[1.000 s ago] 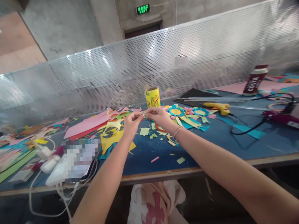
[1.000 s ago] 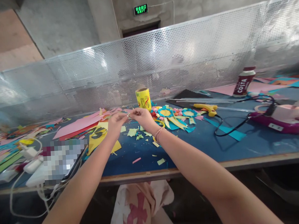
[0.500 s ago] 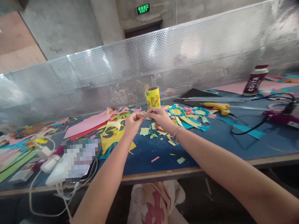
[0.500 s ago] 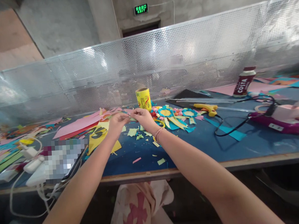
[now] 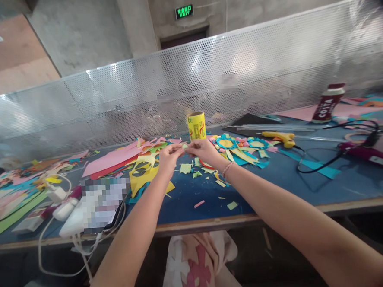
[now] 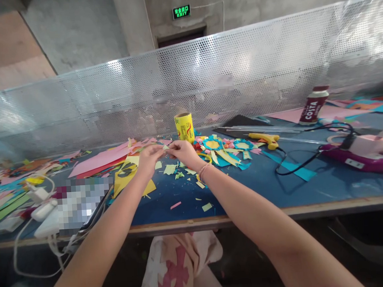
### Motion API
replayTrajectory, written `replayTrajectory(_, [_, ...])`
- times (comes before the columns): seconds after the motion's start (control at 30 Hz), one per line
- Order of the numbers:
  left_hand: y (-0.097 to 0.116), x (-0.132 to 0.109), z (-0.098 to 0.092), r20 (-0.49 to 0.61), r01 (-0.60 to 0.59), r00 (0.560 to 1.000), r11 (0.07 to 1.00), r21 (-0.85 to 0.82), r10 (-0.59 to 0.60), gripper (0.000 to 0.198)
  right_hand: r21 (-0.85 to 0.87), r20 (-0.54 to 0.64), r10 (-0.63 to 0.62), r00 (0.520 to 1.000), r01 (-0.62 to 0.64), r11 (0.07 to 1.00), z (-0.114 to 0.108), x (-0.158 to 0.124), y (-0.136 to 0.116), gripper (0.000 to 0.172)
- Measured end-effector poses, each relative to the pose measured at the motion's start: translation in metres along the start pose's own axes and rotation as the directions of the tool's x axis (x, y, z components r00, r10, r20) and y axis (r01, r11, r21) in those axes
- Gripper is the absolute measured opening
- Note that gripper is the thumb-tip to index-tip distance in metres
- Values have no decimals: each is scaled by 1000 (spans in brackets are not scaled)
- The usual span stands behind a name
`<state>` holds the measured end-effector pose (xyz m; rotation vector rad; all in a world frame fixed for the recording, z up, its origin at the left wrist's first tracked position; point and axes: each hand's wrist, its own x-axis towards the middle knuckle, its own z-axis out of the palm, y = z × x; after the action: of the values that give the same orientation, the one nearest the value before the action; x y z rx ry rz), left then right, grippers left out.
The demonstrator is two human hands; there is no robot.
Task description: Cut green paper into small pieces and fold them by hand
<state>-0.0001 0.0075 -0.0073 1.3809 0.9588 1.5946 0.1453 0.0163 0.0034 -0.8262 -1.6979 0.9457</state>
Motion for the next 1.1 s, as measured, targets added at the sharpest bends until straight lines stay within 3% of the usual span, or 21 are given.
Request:
replayTrajectory(0.17, [-5, 3, -3, 56, -59, 997, 978, 201, 48, 18, -2, 49, 52, 997, -52, 999, -6, 2, -1, 27])
replayTrajectory(0.3, [-5, 3, -4, 91, -90, 993, 966, 243, 70, 16, -31, 82, 40, 996, -37, 999, -5, 4, 3, 22])
replayTrajectory(0.4, [-3, 2, -5, 44, -98, 995, 964, 249, 89, 14, -81, 35, -43, 998, 46, 996, 0, 3, 6, 12])
replayTrajectory(0.53, [-2, 2, -4, -46, -99, 992, 964, 245, 114, 14, -281, -42, -216, 975, 196, 940, 3, 0, 5, 18])
replayTrajectory(0.8, [-5, 3, 1, -18, -5, 1000, 999, 39, 6, 13, -470, -37, -376, 926, 316, 824, 2, -3, 2, 19])
replayTrajectory(1.1, [4, -2, 3, 17, 42, 999, 988, -150, -39, 14, -465, -4, -506, 862, 446, 764, -2, -3, 0, 22])
